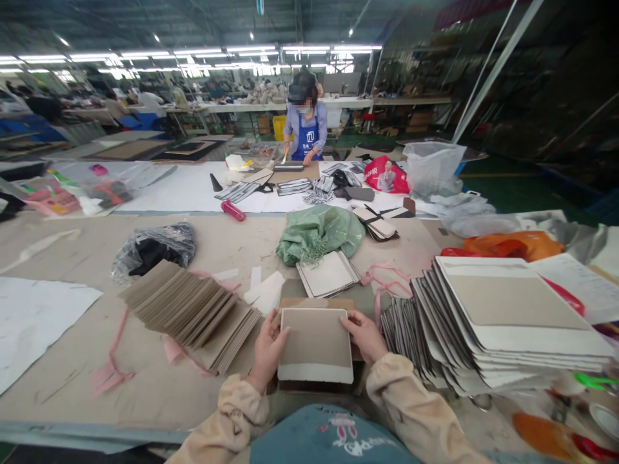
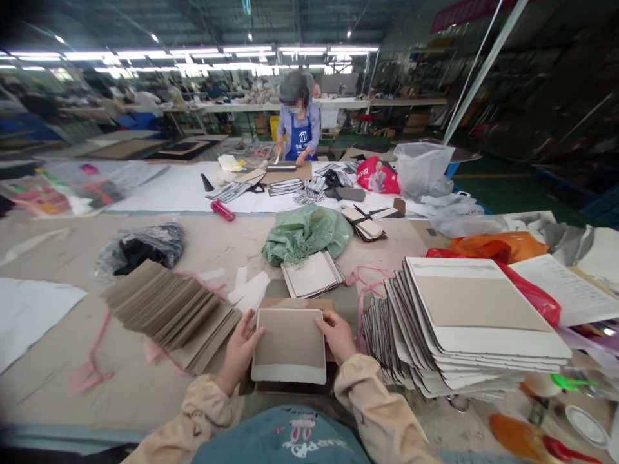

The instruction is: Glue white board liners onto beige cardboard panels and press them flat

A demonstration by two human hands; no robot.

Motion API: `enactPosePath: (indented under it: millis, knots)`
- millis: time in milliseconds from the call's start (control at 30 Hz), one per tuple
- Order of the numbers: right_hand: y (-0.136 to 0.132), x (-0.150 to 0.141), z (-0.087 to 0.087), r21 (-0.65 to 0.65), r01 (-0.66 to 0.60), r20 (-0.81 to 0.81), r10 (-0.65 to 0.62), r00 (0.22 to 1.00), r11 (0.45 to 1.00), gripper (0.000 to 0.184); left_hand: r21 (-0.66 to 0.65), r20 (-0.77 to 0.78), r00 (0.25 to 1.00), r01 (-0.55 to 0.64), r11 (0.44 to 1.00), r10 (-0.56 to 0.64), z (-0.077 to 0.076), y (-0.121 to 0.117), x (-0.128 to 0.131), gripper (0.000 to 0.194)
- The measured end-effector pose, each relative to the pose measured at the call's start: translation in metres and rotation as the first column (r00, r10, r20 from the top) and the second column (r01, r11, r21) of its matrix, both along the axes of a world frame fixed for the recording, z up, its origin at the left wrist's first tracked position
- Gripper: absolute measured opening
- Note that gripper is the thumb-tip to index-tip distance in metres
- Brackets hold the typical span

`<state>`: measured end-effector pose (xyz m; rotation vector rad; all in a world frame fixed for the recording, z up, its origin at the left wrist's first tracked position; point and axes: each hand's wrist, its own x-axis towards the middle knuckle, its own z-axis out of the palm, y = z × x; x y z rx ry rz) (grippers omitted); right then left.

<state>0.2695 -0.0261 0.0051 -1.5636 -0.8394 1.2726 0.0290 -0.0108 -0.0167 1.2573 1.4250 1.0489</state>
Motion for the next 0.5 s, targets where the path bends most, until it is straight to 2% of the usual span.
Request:
enactPosePath:
  millis: [67,167,233,300,500]
  knots:
    - [-0.005,-0.001,0.004,-0.007,0.031,-0.097,-0.031,0.995,0.999,0.042,-0.133,0.242,0.969,-0.012,0.991,0.044,0.009,-0.002,0.003,0.073]
    - [-0.011,0.001,0.007,-0.006,0.082,-0.186,-0.082,0.979,0.997,0.043,-0.272,0.429,0.902,0.084,0.959,0.043,0.02,-0.007,0.008,0.057]
    - [-0.014,0.003,0.007,0.003,0.111,-0.221,-0.108,0.969,0.994,0.043,-0.314,0.459,0.887,0.101,0.944,0.057,0.023,-0.009,0.013,0.045]
    - [-0.016,0.005,0.007,0.008,0.123,-0.248,-0.117,0.962,0.992,0.044,-0.331,0.461,0.882,0.07,0.941,0.097,0.023,-0.011,0.016,0.039]
    - [-0.027,0.008,0.004,-0.011,0.112,-0.288,-0.11,0.951,0.994,0.044,-0.379,0.514,0.845,0.067,0.923,0.15,0.031,-0.011,0.024,0.039]
